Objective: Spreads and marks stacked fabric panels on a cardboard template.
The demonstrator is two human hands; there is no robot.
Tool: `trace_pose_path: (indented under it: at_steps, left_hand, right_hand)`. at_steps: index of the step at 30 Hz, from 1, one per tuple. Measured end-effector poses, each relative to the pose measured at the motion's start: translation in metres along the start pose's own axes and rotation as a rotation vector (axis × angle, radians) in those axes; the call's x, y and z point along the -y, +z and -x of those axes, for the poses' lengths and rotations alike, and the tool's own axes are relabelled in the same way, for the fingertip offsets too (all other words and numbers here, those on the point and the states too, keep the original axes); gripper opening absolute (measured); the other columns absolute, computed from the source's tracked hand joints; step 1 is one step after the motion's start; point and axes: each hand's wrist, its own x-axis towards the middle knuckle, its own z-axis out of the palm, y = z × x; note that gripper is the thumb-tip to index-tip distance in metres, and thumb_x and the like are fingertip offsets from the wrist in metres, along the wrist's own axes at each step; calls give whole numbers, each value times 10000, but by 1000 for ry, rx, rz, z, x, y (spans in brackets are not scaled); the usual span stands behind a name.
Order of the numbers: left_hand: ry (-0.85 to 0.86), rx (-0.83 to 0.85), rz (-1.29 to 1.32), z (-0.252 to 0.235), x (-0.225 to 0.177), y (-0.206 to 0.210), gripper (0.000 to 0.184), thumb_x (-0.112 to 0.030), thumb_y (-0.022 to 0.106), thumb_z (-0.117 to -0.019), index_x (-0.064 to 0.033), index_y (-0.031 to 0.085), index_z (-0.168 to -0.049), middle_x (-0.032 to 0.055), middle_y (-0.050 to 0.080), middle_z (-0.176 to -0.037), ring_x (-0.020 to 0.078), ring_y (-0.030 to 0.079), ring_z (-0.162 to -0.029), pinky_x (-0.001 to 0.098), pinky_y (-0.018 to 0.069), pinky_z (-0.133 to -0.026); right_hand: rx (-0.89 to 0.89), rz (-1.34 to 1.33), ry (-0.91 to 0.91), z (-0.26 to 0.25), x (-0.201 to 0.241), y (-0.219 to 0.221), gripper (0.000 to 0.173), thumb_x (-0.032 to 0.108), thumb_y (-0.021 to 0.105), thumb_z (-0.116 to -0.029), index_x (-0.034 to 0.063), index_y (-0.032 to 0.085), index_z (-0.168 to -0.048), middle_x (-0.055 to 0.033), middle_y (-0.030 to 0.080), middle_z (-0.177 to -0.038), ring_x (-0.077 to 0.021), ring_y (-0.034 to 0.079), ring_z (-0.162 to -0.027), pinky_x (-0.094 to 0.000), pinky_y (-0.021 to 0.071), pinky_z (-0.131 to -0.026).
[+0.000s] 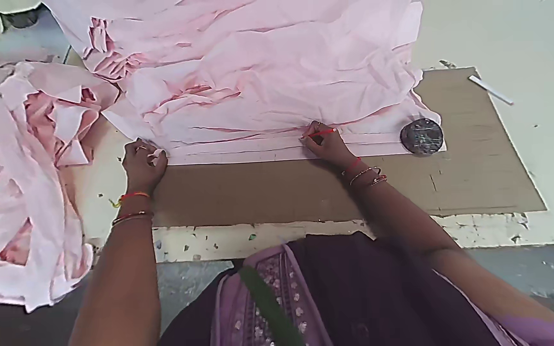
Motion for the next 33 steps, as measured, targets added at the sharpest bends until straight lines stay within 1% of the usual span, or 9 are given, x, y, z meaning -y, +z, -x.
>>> trace_pose_path:
  at_steps: [3,5,7,10,14,18,25,30,33]
  left_hand:
    - [12,-5,10,0,0,2,360,-176,637,-962,155,630,-1101,389,431,-1412,507,586,-1142,627,488,-953]
    - [16,-14,12,-1,2,2,354,-168,648,-953,154,629,-1100,387,441,-1405,497,596,-1125,611,495,-942]
    - [17,-12,3,-1,4,2,359,-176,646,-951,155,628,-1088,382,444,-1402,492,600,-1120,610,491,-949]
    - [46,-16,-1,-3,10,4,419,-228,620,-952,166,623,-1094,398,434,-1408,521,569,-1164,638,458,-979]
    - [43,-1,-18,-2,9,5,454,-256,592,-953,164,617,-1126,404,420,-1419,529,559,-1171,637,443,-991]
    - [63,-21,-30,-2,9,5,458,-259,589,-948,160,626,-1130,410,435,-1403,526,585,-1118,634,466,-949]
    - [71,-27,-36,-2,5,4,430,-236,584,-961,161,629,-1119,408,452,-1390,493,618,-1062,580,507,-900]
    - [77,-33,-43,-2,3,4,430,-230,574,-957,167,621,-1116,407,462,-1373,489,616,-1056,579,508,-890]
    - [71,-40,-57,-1,2,5,433,-243,572,-954,154,630,-1116,409,470,-1364,483,618,-1043,571,507,-884]
  right_hand:
    - [4,-283,12,6,-2,-6,19,43,596,-891,41,590,-910,-10,582,-699,-25,490,-529,-173,408,-488]
    - [-106,-531,127,16,10,-16,76,65,552,-926,132,582,-910,78,588,-699,26,488,-527,-141,418,-492]
    - [-212,-612,196,36,27,-34,124,82,511,-993,178,566,-935,81,568,-700,17,452,-514,-143,394,-480]
    - [-205,-422,188,64,26,-66,115,40,504,-949,121,579,-981,56,607,-757,18,515,-558,-129,440,-516]
    - [-122,-220,195,84,13,-82,78,-25,570,-925,35,576,-974,-3,584,-731,8,486,-536,-135,424,-499]
    - [-73,-147,193,74,5,-78,46,6,629,-903,25,603,-936,-5,615,-706,7,527,-542,-149,446,-515]
    - [-70,-33,134,69,-18,-74,80,111,640,-905,36,614,-903,18,575,-653,9,478,-521,-172,395,-500]
    - [-45,-65,145,67,-22,-75,50,80,645,-871,45,615,-890,27,627,-691,29,520,-546,-159,424,-515]
    - [-105,-133,158,69,-17,-75,53,55,651,-902,39,611,-934,24,630,-715,33,516,-546,-145,426,-514]
